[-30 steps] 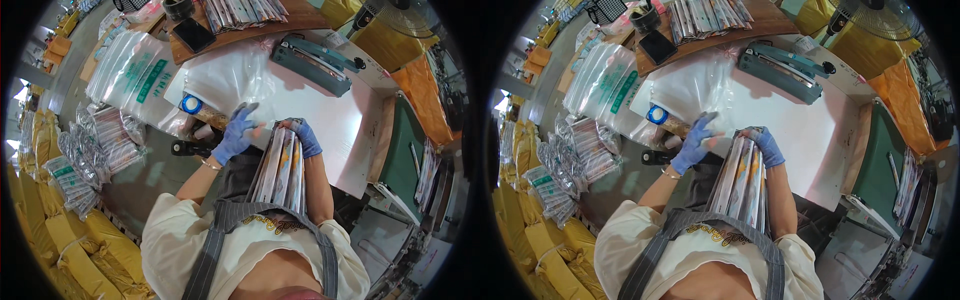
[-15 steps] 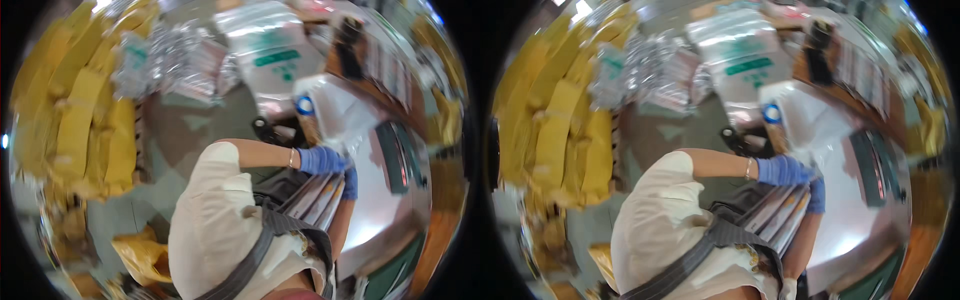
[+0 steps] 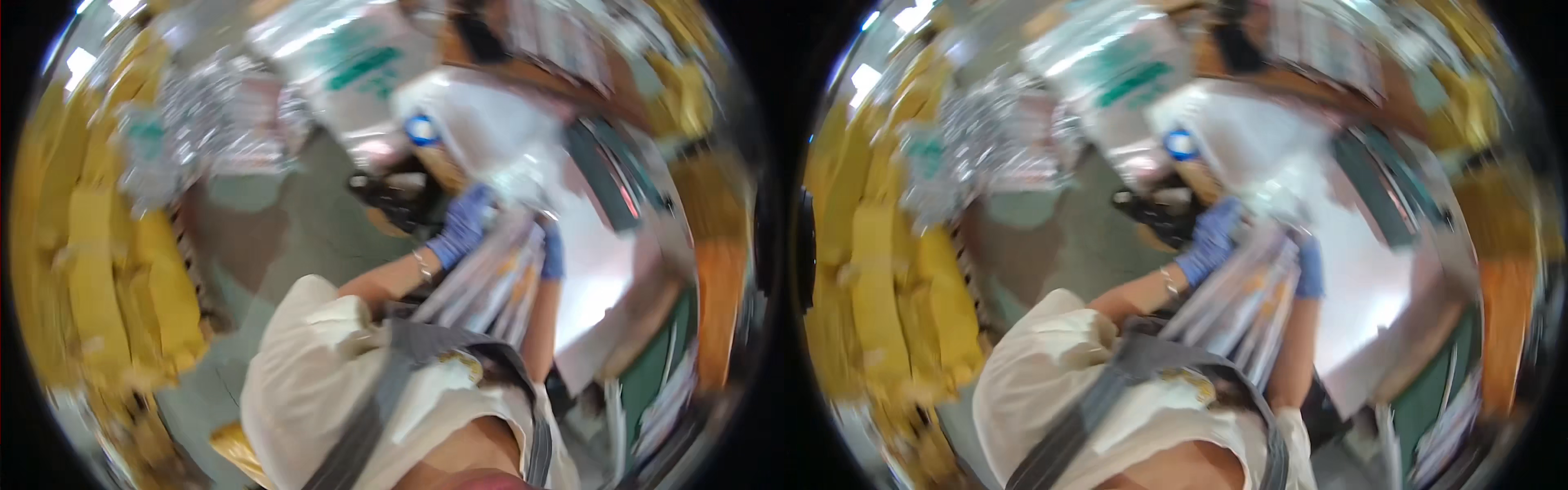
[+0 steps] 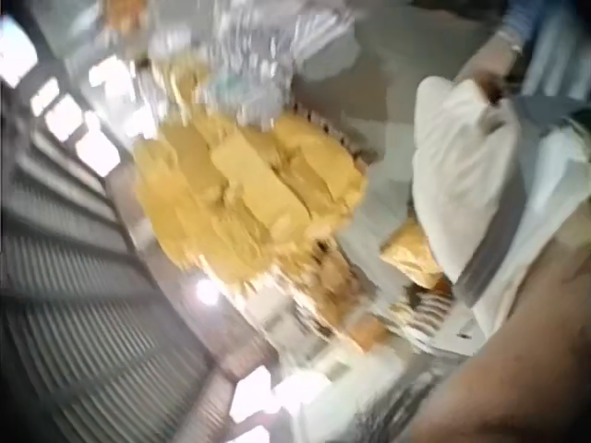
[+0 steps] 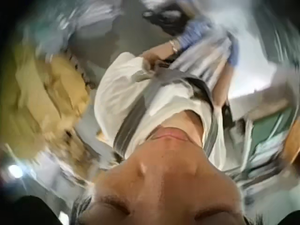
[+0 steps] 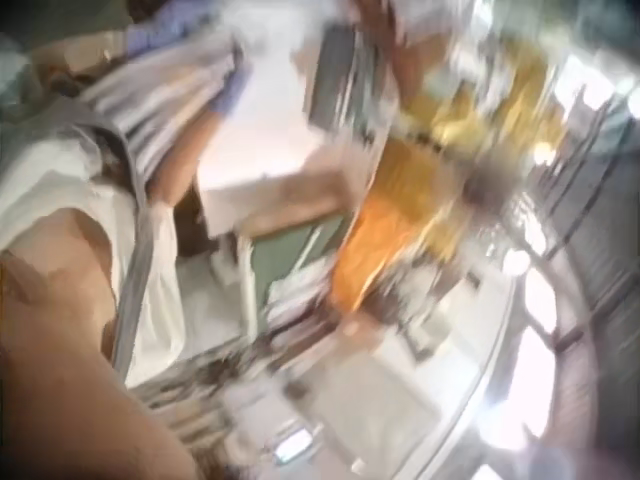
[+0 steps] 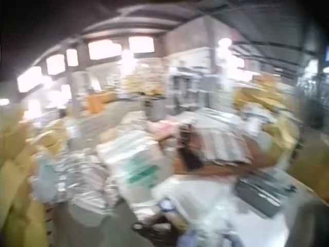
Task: Placing stacks of paper items into plastic bags and sealing them at a warehouse workstation.
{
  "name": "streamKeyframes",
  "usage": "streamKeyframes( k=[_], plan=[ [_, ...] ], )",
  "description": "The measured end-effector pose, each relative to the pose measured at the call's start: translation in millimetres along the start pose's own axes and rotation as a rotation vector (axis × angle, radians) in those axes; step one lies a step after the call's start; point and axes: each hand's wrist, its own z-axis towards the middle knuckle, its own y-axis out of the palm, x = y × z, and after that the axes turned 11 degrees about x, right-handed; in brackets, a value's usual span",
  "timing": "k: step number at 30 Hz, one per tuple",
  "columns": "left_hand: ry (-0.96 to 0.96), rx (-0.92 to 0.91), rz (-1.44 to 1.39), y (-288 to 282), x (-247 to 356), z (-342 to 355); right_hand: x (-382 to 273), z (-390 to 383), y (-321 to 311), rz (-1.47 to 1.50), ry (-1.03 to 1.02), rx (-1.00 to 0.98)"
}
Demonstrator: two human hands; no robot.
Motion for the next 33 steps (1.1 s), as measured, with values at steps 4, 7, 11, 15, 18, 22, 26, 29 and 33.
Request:
streamKeyframes(
  k=[4,7,11,15,18,22,26,29,33],
  plan=[
    [-0.119,-0.053,0.027,-3,-15,-3,101,13,151,-1.214,-0.373,0.006],
    [-0.260,-0.095,0.018,25,-39,-33,83,5,140,-1.028,-0.269,-0.026],
    [-1.320,-0.402,-0.839,47,-14,-34,74,-16,109,-0.914,-0.340,0.082],
    [-1.503,-0.575,-0.976,48,2,-60,83,-87,112,-1.072,-0.551,0.086],
    [-1.461,-0.671,-1.032,75,-20,-80,85,-87,81,-0.997,-0.749,0.406],
    [-1.375,-0.805,-0.964,94,-72,-120,74,-93,99,-0.570,-0.444,0.583],
    [-1.221,-0.817,-0.898,81,-129,-173,142,-159,46,-0.629,-0.433,0.748],
    [-0.798,-0.889,-0.320,44,-123,-154,153,-192,68,-0.806,-0.517,0.713],
    [-1.003,-0.839,-1.092,92,-29,-44,89,-162,200,-0.633,-0.469,0.654]
  ],
)
